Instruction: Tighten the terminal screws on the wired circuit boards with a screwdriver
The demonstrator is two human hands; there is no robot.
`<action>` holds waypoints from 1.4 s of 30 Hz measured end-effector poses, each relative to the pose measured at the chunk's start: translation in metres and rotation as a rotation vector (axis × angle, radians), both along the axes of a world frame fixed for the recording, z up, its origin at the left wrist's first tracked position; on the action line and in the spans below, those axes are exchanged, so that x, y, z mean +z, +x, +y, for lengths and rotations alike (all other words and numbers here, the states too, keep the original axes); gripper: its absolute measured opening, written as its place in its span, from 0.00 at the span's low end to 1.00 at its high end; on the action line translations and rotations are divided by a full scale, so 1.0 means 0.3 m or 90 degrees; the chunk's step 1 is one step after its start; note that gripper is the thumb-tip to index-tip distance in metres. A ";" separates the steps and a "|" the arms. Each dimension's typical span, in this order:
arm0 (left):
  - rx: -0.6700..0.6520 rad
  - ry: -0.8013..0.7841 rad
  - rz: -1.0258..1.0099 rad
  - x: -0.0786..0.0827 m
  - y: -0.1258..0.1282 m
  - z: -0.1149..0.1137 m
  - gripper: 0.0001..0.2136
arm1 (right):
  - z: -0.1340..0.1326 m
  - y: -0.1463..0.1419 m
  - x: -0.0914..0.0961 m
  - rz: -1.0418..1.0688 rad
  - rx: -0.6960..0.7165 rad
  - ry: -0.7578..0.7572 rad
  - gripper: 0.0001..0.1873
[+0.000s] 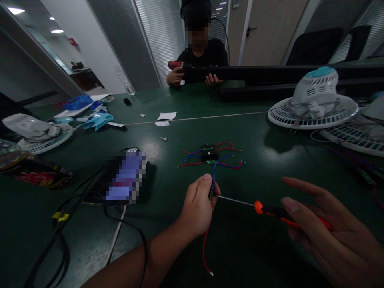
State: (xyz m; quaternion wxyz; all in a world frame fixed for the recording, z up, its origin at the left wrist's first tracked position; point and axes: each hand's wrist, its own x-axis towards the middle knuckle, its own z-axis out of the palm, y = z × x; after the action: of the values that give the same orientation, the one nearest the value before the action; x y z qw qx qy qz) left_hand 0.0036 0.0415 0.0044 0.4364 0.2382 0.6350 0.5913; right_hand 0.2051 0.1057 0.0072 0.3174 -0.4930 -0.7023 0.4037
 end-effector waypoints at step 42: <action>-0.009 -0.018 -0.016 0.018 -0.001 0.000 0.21 | -0.023 -0.030 0.051 0.006 0.010 -0.039 0.26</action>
State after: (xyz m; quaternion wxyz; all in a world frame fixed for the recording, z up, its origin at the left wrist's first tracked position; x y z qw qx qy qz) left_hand 0.0032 0.0414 0.0098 0.4519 0.2290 0.6359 0.5823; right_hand 0.1959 0.0987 0.0226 0.3024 -0.4947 -0.6922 0.4298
